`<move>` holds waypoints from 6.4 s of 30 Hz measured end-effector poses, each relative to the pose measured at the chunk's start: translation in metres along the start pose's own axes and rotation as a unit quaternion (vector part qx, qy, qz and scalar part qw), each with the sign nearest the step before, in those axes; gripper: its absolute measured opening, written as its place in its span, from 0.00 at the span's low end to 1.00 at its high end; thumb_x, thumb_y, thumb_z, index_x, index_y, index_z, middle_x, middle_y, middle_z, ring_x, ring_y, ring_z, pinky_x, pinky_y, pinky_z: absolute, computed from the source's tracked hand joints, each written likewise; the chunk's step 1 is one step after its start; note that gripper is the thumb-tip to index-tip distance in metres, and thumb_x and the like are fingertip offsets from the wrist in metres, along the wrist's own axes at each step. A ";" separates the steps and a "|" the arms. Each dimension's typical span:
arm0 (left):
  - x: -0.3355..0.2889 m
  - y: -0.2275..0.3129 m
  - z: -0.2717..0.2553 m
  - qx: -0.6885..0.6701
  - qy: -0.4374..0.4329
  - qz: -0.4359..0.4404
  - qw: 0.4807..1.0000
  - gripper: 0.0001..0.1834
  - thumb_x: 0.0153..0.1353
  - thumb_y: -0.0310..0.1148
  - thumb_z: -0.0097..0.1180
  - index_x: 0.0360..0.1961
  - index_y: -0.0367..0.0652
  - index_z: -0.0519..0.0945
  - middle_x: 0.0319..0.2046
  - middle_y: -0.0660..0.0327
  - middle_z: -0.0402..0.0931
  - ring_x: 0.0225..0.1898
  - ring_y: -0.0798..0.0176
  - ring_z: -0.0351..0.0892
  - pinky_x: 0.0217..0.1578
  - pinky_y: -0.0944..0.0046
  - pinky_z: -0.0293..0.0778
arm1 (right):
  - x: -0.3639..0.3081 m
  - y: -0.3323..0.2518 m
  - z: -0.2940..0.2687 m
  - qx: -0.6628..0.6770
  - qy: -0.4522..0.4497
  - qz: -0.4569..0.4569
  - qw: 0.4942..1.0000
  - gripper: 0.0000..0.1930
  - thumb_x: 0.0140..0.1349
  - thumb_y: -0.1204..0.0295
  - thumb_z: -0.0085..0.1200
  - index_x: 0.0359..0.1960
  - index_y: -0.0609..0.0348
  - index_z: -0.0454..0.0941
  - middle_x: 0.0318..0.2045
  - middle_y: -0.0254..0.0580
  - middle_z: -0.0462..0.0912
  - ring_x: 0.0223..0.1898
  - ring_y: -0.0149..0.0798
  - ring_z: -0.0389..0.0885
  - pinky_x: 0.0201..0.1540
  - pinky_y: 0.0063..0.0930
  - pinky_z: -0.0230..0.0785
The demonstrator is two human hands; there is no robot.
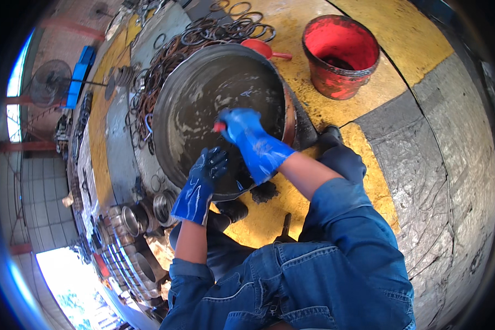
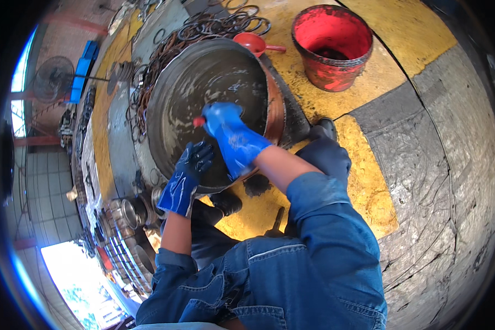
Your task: The person washes metal rings and a small container by dipping them into a large bucket of liquid and using a brush.
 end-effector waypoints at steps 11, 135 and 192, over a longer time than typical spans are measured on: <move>0.039 0.001 -0.033 -0.018 -0.011 0.056 0.998 0.32 0.66 0.58 0.52 0.61 0.46 0.75 0.59 0.51 0.75 0.58 0.48 0.74 0.58 0.43 0.73 | -0.062 -0.055 0.012 -0.171 -0.119 -0.317 0.925 0.17 0.57 0.57 0.60 0.49 0.42 0.80 0.44 0.40 0.85 0.42 0.50 0.86 0.42 0.42 0.78; 0.022 0.024 -0.161 0.633 0.208 0.372 0.646 0.16 0.49 0.35 0.67 0.41 0.50 0.84 0.33 0.51 0.84 0.38 0.41 0.83 0.38 0.47 0.77 | 0.065 0.188 -0.197 -0.376 -0.107 0.274 0.879 0.28 0.51 0.68 0.66 0.58 0.41 0.78 0.54 0.42 0.83 0.54 0.52 0.82 0.53 0.46 0.78; 0.026 0.017 -0.148 0.731 0.255 0.236 0.588 0.05 0.50 0.34 0.63 0.29 0.51 0.87 0.30 0.53 0.85 0.35 0.46 0.86 0.35 0.48 0.80 | 0.034 0.040 -0.010 -0.553 -0.124 0.224 0.793 0.33 0.45 0.52 0.69 0.56 0.48 0.81 0.57 0.46 0.79 0.59 0.51 0.78 0.59 0.49 0.71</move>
Point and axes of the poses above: each hand's wrist, its own x-axis towards the middle knuckle, its own z-axis out of the palm, y = z × x, the point moved 4 cm from there along x, towards the middle knuckle
